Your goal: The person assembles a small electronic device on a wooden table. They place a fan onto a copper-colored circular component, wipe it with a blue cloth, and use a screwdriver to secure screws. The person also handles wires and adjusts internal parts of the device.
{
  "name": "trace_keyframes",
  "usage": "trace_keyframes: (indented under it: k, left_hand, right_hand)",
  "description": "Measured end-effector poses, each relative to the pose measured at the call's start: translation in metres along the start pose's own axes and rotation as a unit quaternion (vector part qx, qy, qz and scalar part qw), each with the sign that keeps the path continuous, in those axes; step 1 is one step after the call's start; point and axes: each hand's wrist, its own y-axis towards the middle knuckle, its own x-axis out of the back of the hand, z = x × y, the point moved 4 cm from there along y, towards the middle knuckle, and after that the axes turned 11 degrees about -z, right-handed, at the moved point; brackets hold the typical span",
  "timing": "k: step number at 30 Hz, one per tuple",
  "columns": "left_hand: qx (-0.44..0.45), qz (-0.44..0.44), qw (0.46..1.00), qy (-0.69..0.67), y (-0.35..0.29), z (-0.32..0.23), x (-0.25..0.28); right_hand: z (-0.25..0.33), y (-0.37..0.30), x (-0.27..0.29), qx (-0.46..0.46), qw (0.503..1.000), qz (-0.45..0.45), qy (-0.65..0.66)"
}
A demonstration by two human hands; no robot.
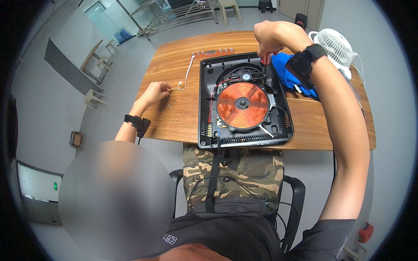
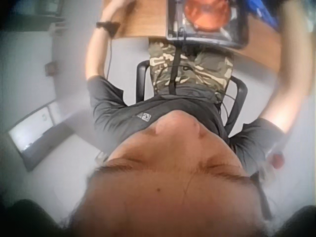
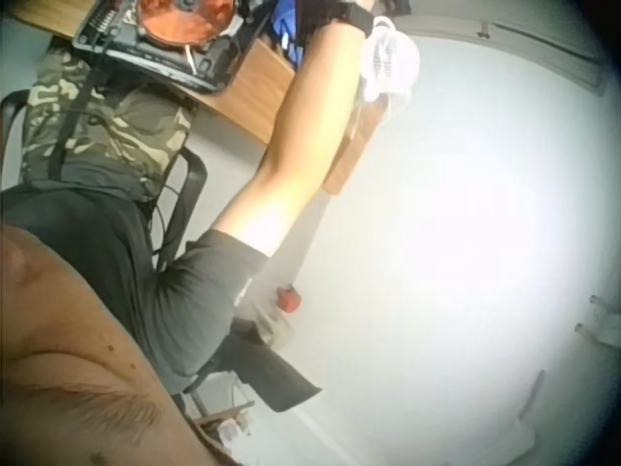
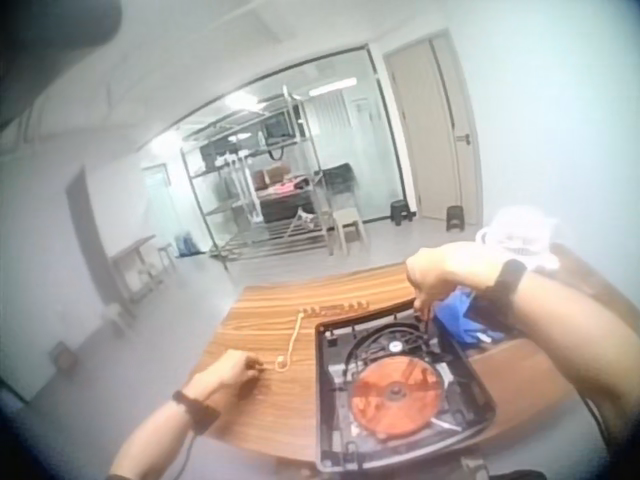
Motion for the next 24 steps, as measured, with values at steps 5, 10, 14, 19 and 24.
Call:
trace_keyframes:
  k: [5,10,14,19,24]
  left_hand:
    - [-0.057,-0.034,0.998,-0.008,0.009,-0.01,-0.013]
    - [-0.101,-0.017,0.993,0.058,0.014,-0.023,-0.025]
    - [-0.117,-0.055,0.988,0.081,0.017,-0.013,-0.035]
    - [-0.102,-0.053,0.985,0.127,0.016,-0.011,-0.039]
    - [-0.093,-0.135,0.978,0.132,0.021,-0.02,-0.029]
  right_hand:
    - [-0.007,-0.001,-0.002,0.005,1.0,-0.014,0.017]
    - [-0.01,-0.001,-0.005,0.007,1.0,-0.018,0.024]
    - [-0.008,-0.003,-0.005,0.012,0.999,-0.036,0.018]
    - [-0.006,-0.005,-0.005,0.014,0.998,-0.05,0.017]
    - [-0.004,-0.01,-0.002,-0.002,0.999,-0.046,0.013]
